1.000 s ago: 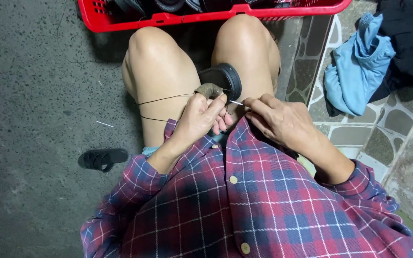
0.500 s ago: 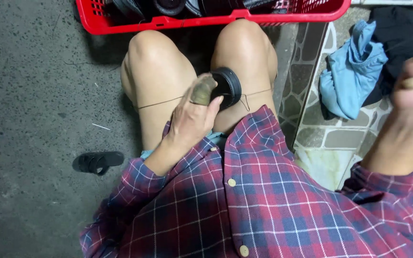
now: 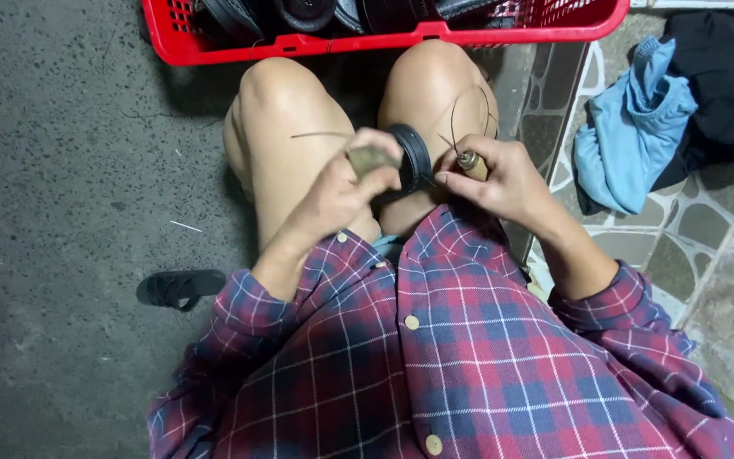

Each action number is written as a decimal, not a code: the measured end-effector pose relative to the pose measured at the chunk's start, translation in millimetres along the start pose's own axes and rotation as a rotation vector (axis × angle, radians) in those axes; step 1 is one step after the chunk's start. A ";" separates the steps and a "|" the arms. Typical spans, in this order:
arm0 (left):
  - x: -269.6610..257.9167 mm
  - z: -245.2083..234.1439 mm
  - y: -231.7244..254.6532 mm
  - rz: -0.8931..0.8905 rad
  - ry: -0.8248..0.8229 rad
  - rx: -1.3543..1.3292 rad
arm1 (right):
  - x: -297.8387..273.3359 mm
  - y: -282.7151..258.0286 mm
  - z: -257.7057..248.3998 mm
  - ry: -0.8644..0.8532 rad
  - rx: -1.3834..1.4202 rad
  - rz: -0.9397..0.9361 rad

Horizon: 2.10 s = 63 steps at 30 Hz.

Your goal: Hand-stitching the sole of a black sandal using an awl and thick thread while sitting on the floor.

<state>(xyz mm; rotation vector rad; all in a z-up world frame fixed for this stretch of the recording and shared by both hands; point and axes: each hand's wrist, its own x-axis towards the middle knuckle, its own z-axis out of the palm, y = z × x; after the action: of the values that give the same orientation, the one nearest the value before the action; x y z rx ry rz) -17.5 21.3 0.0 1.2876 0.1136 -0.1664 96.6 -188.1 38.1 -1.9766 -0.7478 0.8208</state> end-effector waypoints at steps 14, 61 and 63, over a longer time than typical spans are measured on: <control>126.9 -1.3 -0.8 -0.053 0.460 -0.786 | 11.6 -11.9 0.8 -0.150 0.470 0.366; -14.8 -3.8 34.1 0.471 -0.018 1.009 | -33.8 -16.1 -19.3 -0.163 -0.543 -0.176; -16.4 -10.2 31.7 0.456 -0.161 1.166 | -36.7 -10.2 -20.2 -0.061 -0.344 -0.037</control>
<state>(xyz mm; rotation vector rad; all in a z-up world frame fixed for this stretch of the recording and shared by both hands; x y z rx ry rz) -27.7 40.7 30.0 2.4066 -0.4883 0.0860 88.0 -220.5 65.3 -2.2394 -1.0136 0.7721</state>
